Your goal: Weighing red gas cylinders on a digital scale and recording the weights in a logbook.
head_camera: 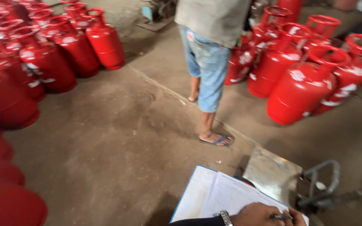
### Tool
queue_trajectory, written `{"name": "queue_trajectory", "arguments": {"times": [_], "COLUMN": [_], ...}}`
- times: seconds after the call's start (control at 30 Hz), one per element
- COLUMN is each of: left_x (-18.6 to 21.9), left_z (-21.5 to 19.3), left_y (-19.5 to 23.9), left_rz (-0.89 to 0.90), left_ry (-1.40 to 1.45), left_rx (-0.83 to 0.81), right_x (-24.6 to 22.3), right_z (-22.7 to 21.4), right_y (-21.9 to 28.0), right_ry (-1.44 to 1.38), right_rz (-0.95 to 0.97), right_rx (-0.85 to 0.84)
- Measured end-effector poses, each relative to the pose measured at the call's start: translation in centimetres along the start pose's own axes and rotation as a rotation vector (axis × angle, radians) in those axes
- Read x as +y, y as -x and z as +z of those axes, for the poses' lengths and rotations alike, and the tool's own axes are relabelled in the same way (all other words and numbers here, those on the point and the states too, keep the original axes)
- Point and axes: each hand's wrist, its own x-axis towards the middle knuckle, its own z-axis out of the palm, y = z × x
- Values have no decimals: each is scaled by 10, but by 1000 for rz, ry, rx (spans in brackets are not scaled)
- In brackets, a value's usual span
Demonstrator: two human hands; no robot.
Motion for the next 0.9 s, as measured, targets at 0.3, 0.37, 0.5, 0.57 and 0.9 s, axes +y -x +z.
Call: {"name": "queue_trajectory", "arguments": {"times": [0.3, 0.37, 0.5, 0.57, 0.9], "left_x": [32, 33, 40, 44, 52], "left_z": [-19, -20, -25, -27, -31], "left_y": [-8, -9, -9, -10, -10], "left_rz": [-63, -84, -68, -66, -107], "left_ry": [18, 17, 31, 39, 67], "left_rx": [-43, -64, -55, -58, -66], "right_x": [-221, -244, -282, -293, -306], "right_z": [17, 17, 18, 17, 17], "right_y": [70, 77, 88, 91, 94], "right_ry": [31, 25, 67, 25, 48], "right_rz": [14, 24, 59, 49, 125], "right_rx": [160, 157, 159, 144, 127]}}
